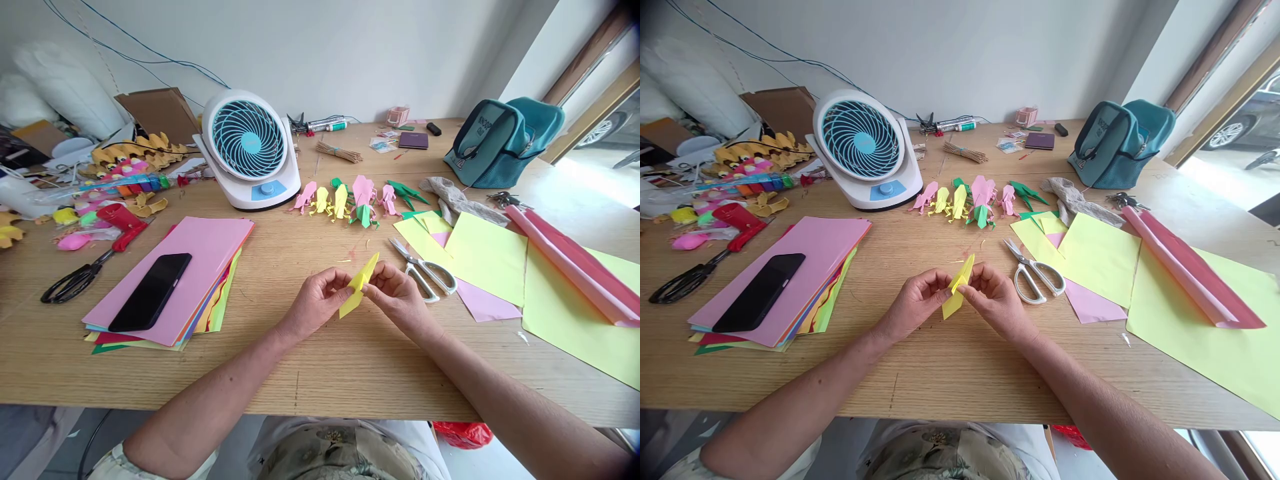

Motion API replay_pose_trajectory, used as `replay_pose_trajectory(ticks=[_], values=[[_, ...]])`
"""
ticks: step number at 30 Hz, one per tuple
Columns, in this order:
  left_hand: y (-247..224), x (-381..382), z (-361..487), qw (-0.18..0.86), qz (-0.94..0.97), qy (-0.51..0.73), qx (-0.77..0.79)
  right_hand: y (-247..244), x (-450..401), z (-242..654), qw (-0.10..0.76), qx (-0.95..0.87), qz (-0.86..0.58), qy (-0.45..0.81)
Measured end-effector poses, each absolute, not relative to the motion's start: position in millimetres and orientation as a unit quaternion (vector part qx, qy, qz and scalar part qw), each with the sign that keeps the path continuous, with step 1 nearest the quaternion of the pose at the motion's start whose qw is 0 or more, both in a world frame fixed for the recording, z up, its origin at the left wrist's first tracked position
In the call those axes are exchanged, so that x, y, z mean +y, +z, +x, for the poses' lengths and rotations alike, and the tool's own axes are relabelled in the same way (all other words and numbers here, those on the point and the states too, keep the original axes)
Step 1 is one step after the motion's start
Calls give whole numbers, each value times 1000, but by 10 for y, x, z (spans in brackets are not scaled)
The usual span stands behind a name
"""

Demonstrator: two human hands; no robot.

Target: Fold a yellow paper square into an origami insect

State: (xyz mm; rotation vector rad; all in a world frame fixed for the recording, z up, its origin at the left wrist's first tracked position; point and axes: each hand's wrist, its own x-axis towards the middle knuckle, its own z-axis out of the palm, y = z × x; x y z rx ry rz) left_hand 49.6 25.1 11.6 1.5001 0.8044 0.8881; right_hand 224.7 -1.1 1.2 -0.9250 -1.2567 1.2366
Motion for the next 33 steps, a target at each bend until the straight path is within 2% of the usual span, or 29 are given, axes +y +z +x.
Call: replay_pose_trajectory(ticks=[6,12,22,25,30,33], values=[[150,252,492,608,611,379,336,101,-28,2248,539,-539,-375,527],[207,214,514,694,534,375,305,184,-52,2273,529,-560,-373,517],[144,212,497,739,519,320,285,149,-41,2233,535,-546,-343,546],[143,212,511,707,545,333,303,126,-33,2232,535,-535,-351,552],[175,221,501,536,636,403,382,87,10,2243,558,-520,-401,507],[169,211,497,519,649,407,379,85,23,2238,571,-521,-394,498]])
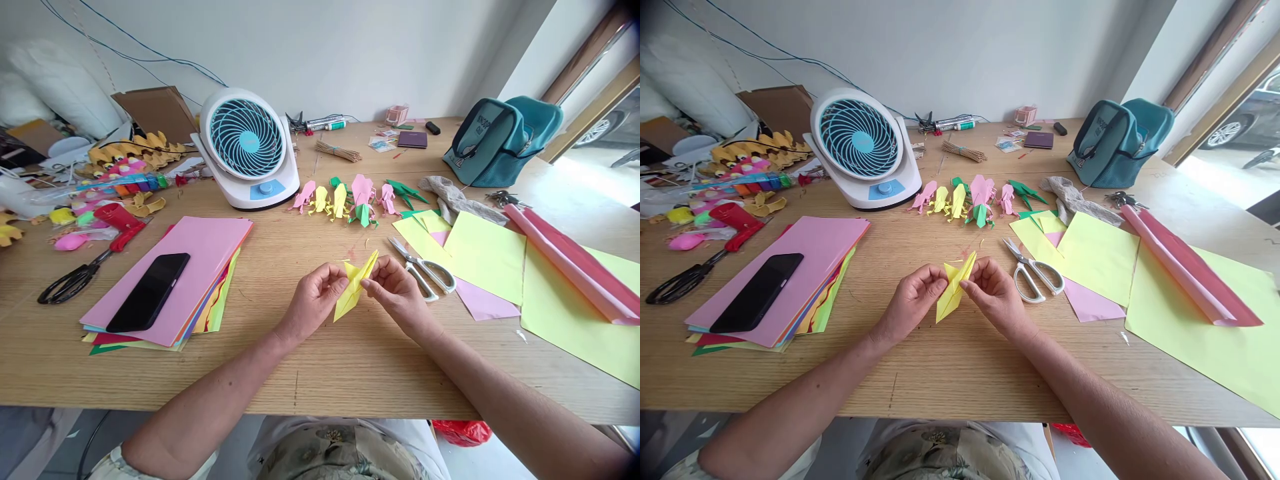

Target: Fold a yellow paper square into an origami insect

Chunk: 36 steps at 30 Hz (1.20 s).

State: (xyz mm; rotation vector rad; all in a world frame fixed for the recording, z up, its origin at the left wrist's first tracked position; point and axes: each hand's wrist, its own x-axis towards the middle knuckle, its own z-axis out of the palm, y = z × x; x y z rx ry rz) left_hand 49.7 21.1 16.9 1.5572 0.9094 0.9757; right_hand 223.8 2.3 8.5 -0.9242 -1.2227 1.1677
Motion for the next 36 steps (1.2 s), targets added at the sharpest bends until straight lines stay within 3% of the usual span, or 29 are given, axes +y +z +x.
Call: replay_pose_trajectory(ticks=[16,23,36], values=[[136,206,512,502,664,377,407,52,18,2244,531,-544,-366,536],[100,203,517,542,655,359,385,11,31,2266,523,-530,-368,557],[88,232,498,501,681,357,397,16,55,2266,527,-556,-333,550]])
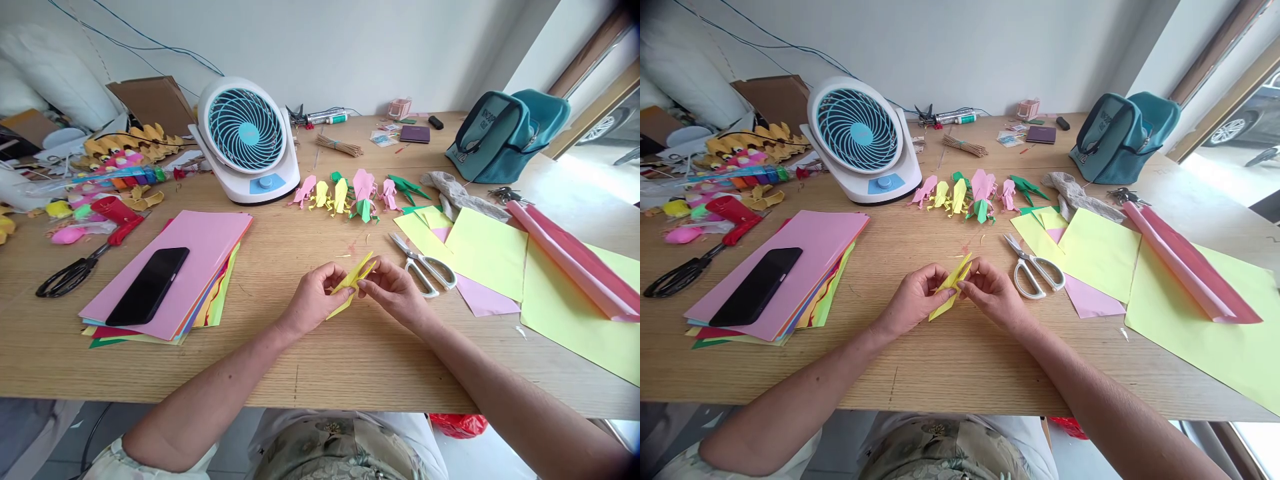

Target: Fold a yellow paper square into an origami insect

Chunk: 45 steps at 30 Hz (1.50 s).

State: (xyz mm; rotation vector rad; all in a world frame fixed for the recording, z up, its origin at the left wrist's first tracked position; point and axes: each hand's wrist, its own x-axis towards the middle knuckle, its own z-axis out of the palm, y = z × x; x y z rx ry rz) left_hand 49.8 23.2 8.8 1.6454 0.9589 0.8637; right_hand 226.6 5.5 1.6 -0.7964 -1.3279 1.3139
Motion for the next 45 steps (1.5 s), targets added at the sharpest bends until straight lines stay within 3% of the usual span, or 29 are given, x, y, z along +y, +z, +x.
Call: replay_pose_trajectory(ticks=[12,27,45], values=[[98,277,464,455,706,370,397,32,26,2297,552,-592,-331,485],[146,245,478,565,632,378,373,30,20,2289,565,-565,-360,481],[125,268,460,613,607,349,366,102,-2,2257,586,-539,-408,447]])
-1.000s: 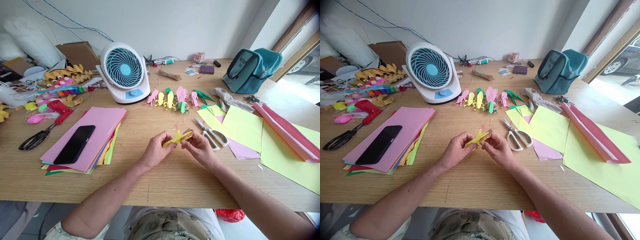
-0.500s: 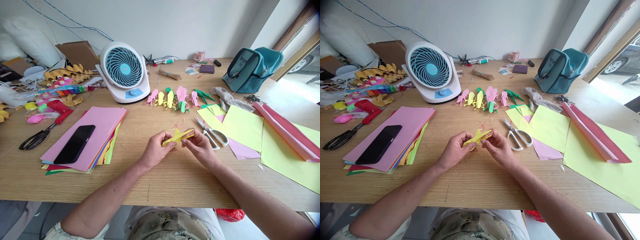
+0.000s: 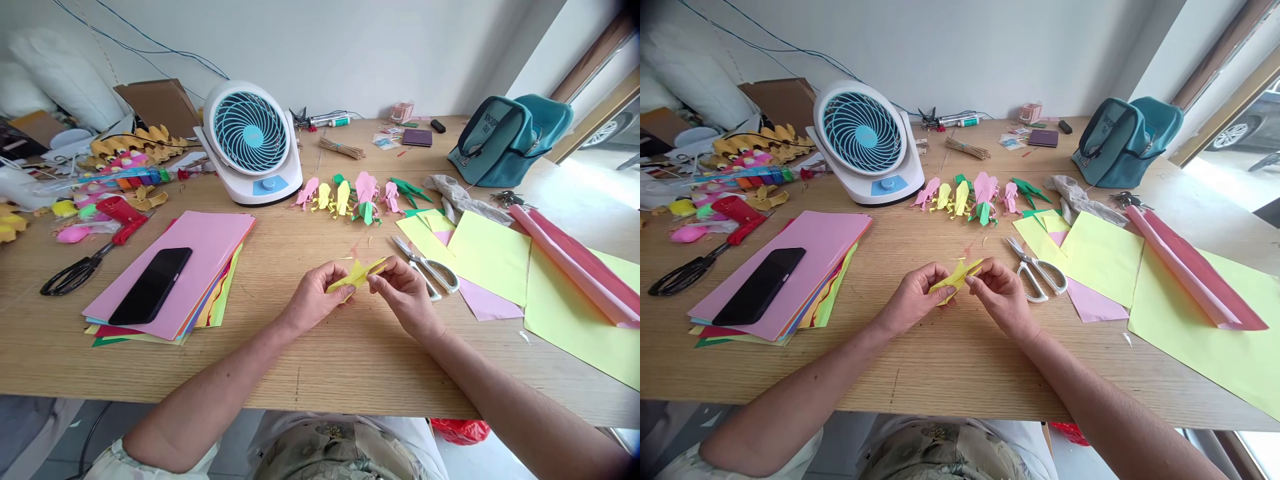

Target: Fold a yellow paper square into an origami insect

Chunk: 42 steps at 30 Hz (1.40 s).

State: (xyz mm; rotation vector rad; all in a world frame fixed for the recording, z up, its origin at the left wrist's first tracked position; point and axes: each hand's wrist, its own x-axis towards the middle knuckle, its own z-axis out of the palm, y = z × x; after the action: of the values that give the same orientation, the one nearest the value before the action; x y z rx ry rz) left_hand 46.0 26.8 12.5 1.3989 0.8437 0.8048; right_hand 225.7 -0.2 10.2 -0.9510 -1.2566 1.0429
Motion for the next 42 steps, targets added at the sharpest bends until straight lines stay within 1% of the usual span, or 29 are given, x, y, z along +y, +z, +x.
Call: replay_pose_trajectory(ticks=[5,13,18,23,26,32,35,39,42], values=[[99,259,475,622,598,348,367,92,-13,2241,586,-543,-414,436],[86,262,497,614,598,367,362,-50,-16,2287,541,-587,-424,429],[116,267,490,660,566,363,335,14,-11,2297,558,-574,-402,444],[143,260,476,684,544,360,328,102,-1,2304,566,-556,-403,455],[142,268,466,687,541,357,329,125,14,2358,571,-563,-410,435],[118,296,458,677,540,358,349,167,46,2435,609,-548,-404,406],[114,300,467,676,538,362,349,168,50,2389,599,-525,-422,433],[117,295,477,673,542,363,347,134,48,2322,558,-538,-426,466],[119,289,479,676,543,364,341,104,41,2309,557,-536,-421,474]])
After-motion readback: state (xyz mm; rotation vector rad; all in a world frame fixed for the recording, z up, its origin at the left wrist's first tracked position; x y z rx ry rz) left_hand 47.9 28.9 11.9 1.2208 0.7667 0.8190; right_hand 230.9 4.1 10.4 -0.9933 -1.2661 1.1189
